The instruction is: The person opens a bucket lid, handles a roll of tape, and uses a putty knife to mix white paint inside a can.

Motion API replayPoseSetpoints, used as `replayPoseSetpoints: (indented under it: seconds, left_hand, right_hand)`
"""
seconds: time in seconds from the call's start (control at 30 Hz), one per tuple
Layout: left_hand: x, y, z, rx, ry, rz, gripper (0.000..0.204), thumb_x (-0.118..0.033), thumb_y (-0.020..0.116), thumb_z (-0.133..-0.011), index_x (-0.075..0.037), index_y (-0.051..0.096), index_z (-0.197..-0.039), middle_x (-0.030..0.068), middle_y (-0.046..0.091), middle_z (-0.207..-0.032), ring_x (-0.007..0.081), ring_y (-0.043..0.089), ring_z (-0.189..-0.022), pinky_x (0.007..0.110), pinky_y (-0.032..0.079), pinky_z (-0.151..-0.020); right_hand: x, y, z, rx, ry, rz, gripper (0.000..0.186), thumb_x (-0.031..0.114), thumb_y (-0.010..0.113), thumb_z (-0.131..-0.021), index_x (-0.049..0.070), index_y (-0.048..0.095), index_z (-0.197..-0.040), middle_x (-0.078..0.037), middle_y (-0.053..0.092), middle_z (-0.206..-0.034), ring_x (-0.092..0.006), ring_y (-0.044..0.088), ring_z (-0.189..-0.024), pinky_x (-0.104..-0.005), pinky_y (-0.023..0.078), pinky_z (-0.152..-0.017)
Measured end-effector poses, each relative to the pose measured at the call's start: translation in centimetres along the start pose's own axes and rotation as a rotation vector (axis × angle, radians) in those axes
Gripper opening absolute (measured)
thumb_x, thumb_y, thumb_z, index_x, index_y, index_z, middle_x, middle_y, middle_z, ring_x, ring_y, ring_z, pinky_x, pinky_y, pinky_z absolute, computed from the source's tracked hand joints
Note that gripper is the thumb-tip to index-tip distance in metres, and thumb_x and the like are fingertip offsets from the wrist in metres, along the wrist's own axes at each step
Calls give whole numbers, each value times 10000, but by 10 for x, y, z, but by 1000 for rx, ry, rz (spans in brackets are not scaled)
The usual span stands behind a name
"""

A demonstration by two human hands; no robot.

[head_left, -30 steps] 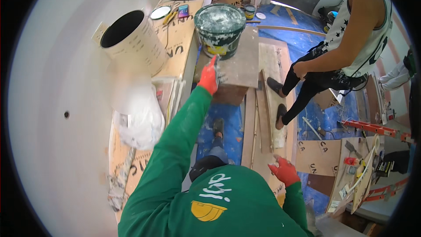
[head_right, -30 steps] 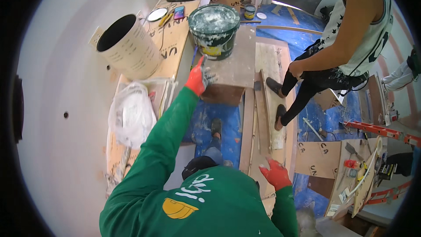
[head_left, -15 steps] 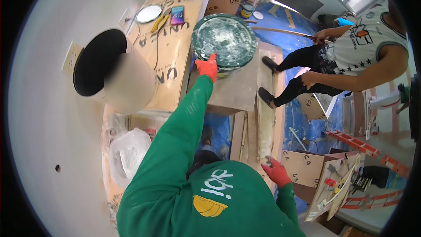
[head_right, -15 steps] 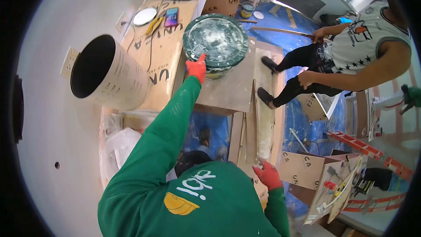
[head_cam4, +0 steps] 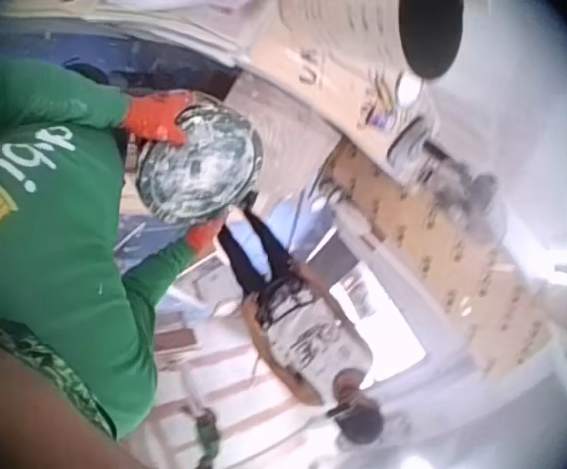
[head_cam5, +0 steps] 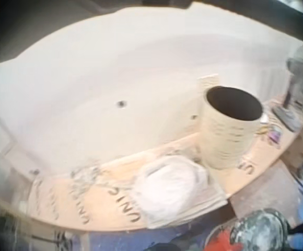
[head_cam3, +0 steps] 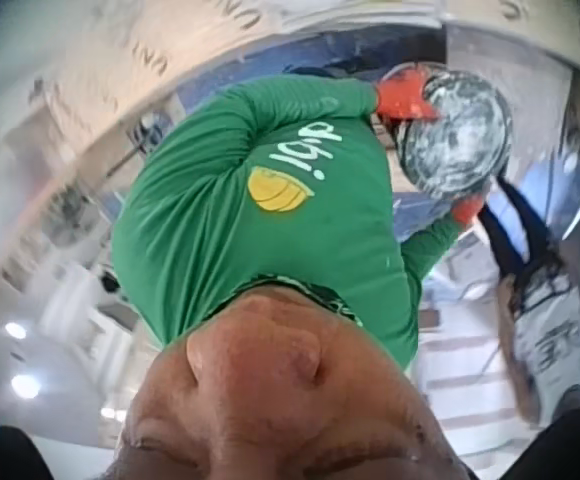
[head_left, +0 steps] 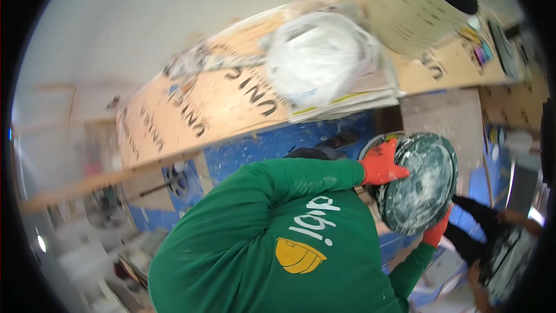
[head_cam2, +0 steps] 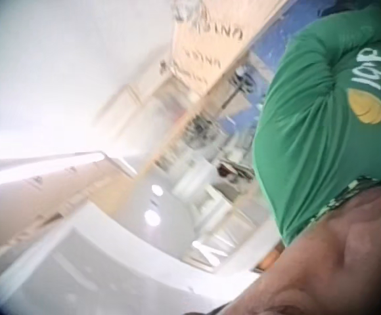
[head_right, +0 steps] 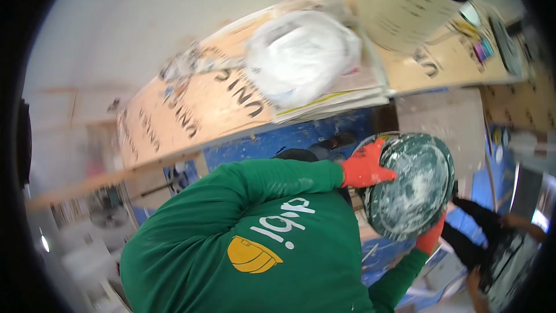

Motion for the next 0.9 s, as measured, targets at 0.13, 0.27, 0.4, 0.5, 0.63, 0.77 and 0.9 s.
replayPoseSetpoints:
  seconds: [0.13, 0.27, 0.4, 0.5, 0.63, 0.77, 0.9]
  left_hand:
    - [-29, -60, 88, -70, -155, -17, 876, -532, 794, -812, 83, 478, -1350, 250, 644, -1262, 371, 613, -1200, 426, 468, -1026]
    - [-88, -109, 167, -72, 5, 187, 821, -509, 783, -856, 85, 500, -1348, 223, 660, -1250, 298, 625, -1165, 404, 478, -1008]
    - [-95, -158, 263, -202, 231, 204, 737, -391, 796, -884, 51, 504, -1396, 180, 669, -1240, 244, 618, -1159, 409, 478, -1006]
    - [-100, -188, 353, -319, 401, 261, 711, -382, 808, -873, 56, 538, -1364, 167, 687, -1205, 226, 634, -1133, 379, 490, -994]
    - [-79, -250, 498, -498, 483, 315, 647, -381, 813, -855, 41, 597, -1295, 156, 706, -1157, 226, 661, -1062, 362, 504, -946]
    - [-20, -284, 660, -851, 780, -217, 564, -390, 723, -909, 18, 624, -1285, 159, 702, -1134, 273, 673, -1003, 378, 515, -897]
    - [74, -293, 869, -1141, 779, -515, 866, -598, 481, -909, 48, 431, -1484, 247, 482, -1499, 344, 480, -1388, 470, 382, -1160]
  right_hand:
    - [92, 20, -33, -71, 237, -764, 528, 265, 484, -1081, 34, 390, -1547, -138, 453, -1554, -272, 472, -1390, -410, 362, -1172]
    - [282, -42, -35, -341, 284, -692, 542, 280, 427, -1100, 51, 337, -1583, -129, 393, -1605, -265, 419, -1437, -421, 316, -1203]
    - [342, -77, 3, -316, -351, -147, 535, 279, 355, -1115, 20, 325, -1583, -148, 420, -1575, -260, 429, -1426, -402, 313, -1206]
    - [432, -22, 34, -321, -499, -157, 536, 278, 377, -1108, 15, 341, -1574, -147, 438, -1556, -256, 450, -1401, -397, 335, -1185]
    - [565, 76, 93, -184, -705, -213, 538, 278, 406, -1098, 9, 362, -1561, -146, 463, -1530, -251, 479, -1366, -391, 364, -1157]
    - [668, 167, 180, 47, -883, -290, 540, 278, 434, -1088, 2, 383, -1549, -145, 487, -1505, -245, 508, -1332, -384, 393, -1129]
    - [756, 265, 263, 433, -986, -396, 542, 277, 463, -1078, -4, 404, -1537, -144, 512, -1479, -240, 536, -1298, -378, 422, -1101]
Point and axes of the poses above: each hand's wrist, its own z-axis away from the middle knuckle, its own y-axis out of the palm, x = y × z, the point moved 1 cm from there along -z, towards the middle knuckle
